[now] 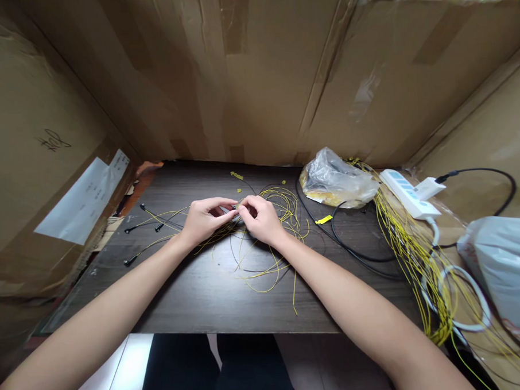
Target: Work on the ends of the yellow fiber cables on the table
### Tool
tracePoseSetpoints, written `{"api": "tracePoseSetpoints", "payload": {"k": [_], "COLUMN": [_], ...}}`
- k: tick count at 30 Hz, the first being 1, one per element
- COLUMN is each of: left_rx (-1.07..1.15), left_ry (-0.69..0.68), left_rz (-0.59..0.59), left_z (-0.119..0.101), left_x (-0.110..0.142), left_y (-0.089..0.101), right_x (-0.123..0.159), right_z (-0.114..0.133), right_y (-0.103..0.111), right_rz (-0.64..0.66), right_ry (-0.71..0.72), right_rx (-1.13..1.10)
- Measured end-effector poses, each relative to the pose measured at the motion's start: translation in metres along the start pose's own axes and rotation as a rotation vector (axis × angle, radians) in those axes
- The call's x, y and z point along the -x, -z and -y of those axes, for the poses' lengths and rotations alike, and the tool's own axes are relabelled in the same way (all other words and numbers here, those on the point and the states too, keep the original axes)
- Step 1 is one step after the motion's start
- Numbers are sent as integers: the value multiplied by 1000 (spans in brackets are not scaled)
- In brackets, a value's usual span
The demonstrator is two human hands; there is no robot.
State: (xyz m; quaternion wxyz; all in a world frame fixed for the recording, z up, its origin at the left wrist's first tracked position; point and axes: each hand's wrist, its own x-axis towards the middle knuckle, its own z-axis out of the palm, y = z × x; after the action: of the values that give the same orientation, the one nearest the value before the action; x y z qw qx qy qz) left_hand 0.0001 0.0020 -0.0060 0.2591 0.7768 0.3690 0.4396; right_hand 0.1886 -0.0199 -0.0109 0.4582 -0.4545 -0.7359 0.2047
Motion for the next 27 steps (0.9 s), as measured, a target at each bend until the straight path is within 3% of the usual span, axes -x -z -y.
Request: {"api": "tracePoseSetpoints", "payload": {"k": [6,27], "left_rx": [-41,-146], "left_ry": [-4,-113], "left_rz": [55,120], "left_z": [-2,6], "left_x": [0,-3], "left_y": [0,3], "right_x": [-1,0], "right_z": [0,1], "right_y": [0,0], "right_rz": [-53,2], "right_ry": [-51,-21], "right_rx": [33,43]}}
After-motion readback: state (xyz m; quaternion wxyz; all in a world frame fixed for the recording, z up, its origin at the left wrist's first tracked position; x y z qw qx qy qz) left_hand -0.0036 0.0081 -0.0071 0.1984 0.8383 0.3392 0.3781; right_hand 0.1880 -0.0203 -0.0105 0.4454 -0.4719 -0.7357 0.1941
